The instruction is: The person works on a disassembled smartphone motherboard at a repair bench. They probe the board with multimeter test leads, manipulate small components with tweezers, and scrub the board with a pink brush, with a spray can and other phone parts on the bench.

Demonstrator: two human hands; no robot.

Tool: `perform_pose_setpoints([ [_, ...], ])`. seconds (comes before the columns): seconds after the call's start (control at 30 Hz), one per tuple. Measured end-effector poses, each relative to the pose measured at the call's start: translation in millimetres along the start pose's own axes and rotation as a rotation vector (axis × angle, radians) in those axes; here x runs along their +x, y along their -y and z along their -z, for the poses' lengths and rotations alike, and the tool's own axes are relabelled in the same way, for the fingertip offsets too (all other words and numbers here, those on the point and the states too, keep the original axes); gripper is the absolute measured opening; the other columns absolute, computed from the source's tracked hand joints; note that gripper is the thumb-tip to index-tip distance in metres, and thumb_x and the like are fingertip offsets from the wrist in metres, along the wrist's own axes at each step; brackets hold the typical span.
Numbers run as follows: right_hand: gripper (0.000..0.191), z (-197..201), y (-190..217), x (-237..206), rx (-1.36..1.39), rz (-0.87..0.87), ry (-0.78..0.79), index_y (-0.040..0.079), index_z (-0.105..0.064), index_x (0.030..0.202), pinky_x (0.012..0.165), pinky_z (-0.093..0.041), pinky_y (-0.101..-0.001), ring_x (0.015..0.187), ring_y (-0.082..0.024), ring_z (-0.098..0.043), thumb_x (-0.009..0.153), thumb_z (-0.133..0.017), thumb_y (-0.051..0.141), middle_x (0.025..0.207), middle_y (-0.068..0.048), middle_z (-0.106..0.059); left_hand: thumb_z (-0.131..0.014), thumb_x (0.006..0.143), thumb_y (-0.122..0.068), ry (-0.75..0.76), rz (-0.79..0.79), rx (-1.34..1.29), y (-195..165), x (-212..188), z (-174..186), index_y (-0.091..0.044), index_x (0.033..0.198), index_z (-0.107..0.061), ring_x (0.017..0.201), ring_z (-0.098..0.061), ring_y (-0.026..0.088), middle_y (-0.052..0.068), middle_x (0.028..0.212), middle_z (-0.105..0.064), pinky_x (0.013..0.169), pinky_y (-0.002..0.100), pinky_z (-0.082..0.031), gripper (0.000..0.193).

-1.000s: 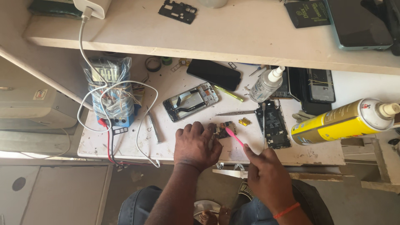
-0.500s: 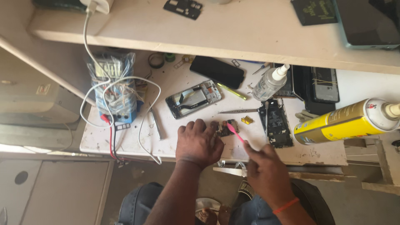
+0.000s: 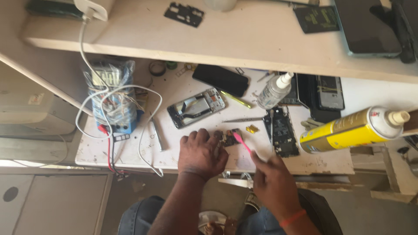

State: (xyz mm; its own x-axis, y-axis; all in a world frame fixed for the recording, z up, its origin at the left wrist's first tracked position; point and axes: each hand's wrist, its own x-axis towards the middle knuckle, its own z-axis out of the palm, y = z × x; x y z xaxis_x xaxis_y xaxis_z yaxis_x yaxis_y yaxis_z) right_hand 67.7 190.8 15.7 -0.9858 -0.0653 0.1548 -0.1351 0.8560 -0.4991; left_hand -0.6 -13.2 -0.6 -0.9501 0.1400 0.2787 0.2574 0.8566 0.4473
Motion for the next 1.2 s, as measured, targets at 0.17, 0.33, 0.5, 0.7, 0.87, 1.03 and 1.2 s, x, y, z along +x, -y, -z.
perform_pose_setpoints([
  [0.17, 0.046, -1, 5, -2, 0.002, -0.038, 0.059, 0.020, -0.074, 0.123, 0.062, -0.054, -0.0429, 0.069, -0.031, -0.065, 0.079, -0.068, 0.008, 0.081, -0.012, -0.057, -0.067, 0.075, -0.037, 0.021, -0.010, 0.014, 0, 2, -1, -0.016, 0.117, -0.074, 0.091, -0.061, 0.031, 0.010, 0.093, -0.063, 0.079, 0.050, -0.043, 0.048],
  [0.33, 0.046, -1, 12, -4, -0.046, -0.020, 0.062, 0.021, -0.074, 0.125, 0.062, -0.052, -0.0437, 0.069, -0.033, -0.063, 0.081, -0.067, 0.007, 0.081, -0.012, -0.056, -0.066, 0.078, -0.038, -0.003, -0.011, 0.000, 1, 0, -1, -0.016, 0.117, -0.074, 0.092, -0.061, 0.031, 0.009, 0.093, -0.063, 0.081, 0.049, -0.043, 0.046],
  [0.5, 0.048, -6, 10, 0, 0.016, 0.022, 0.044, 0.017, -0.072, 0.127, 0.063, -0.053, -0.0419, 0.068, -0.031, -0.063, 0.080, -0.066, 0.006, 0.081, -0.012, -0.056, -0.067, 0.073, -0.037, 0.002, -0.016, -0.005, 1, 0, -1, -0.016, 0.118, -0.075, 0.091, -0.061, 0.032, 0.010, 0.093, -0.062, 0.079, 0.049, -0.043, 0.050],
  [0.7, 0.048, -5, 9, -1, 0.018, 0.068, 0.028, 0.015, -0.073, 0.124, 0.062, -0.052, -0.0434, 0.069, -0.032, -0.064, 0.078, -0.065, 0.003, 0.082, -0.012, -0.056, -0.068, 0.072, -0.039, 0.008, -0.017, 0.016, 3, 0, -1, -0.016, 0.116, -0.074, 0.091, -0.060, 0.032, 0.011, 0.093, -0.062, 0.080, 0.049, -0.043, 0.050],
  [0.87, 0.044, -7, 12, 2, -0.017, -0.006, 0.067, 0.017, -0.073, 0.124, 0.064, -0.052, -0.0438, 0.069, -0.032, -0.063, 0.082, -0.067, 0.004, 0.083, -0.013, -0.056, -0.067, 0.075, -0.038, 0.014, -0.001, -0.007, 2, -2, 0, -0.016, 0.118, -0.074, 0.093, -0.061, 0.031, 0.010, 0.095, -0.063, 0.082, 0.048, -0.043, 0.049],
  [1.03, 0.049, -4, 8, -5, 0.026, 0.011, 0.069, 0.016, -0.073, 0.124, 0.062, -0.053, -0.0426, 0.068, -0.031, -0.064, 0.078, -0.066, 0.002, 0.081, -0.012, -0.057, -0.067, 0.074, -0.039, 0.018, -0.005, -0.006, 2, -1, 0, -0.016, 0.118, -0.075, 0.092, -0.061, 0.032, 0.011, 0.094, -0.063, 0.081, 0.049, -0.043, 0.050],
  [1.2, 0.051, -2, 8, -6, 0.069, 0.009, 0.087, 0.016, -0.072, 0.127, 0.062, -0.053, -0.0417, 0.067, -0.031, -0.063, 0.078, -0.065, 0.000, 0.081, -0.013, -0.056, -0.066, 0.078, -0.040, 0.014, -0.007, 0.017, 1, 0, 1, -0.016, 0.119, -0.073, 0.095, -0.061, 0.031, 0.011, 0.096, -0.063, 0.083, 0.049, -0.043, 0.049],
])
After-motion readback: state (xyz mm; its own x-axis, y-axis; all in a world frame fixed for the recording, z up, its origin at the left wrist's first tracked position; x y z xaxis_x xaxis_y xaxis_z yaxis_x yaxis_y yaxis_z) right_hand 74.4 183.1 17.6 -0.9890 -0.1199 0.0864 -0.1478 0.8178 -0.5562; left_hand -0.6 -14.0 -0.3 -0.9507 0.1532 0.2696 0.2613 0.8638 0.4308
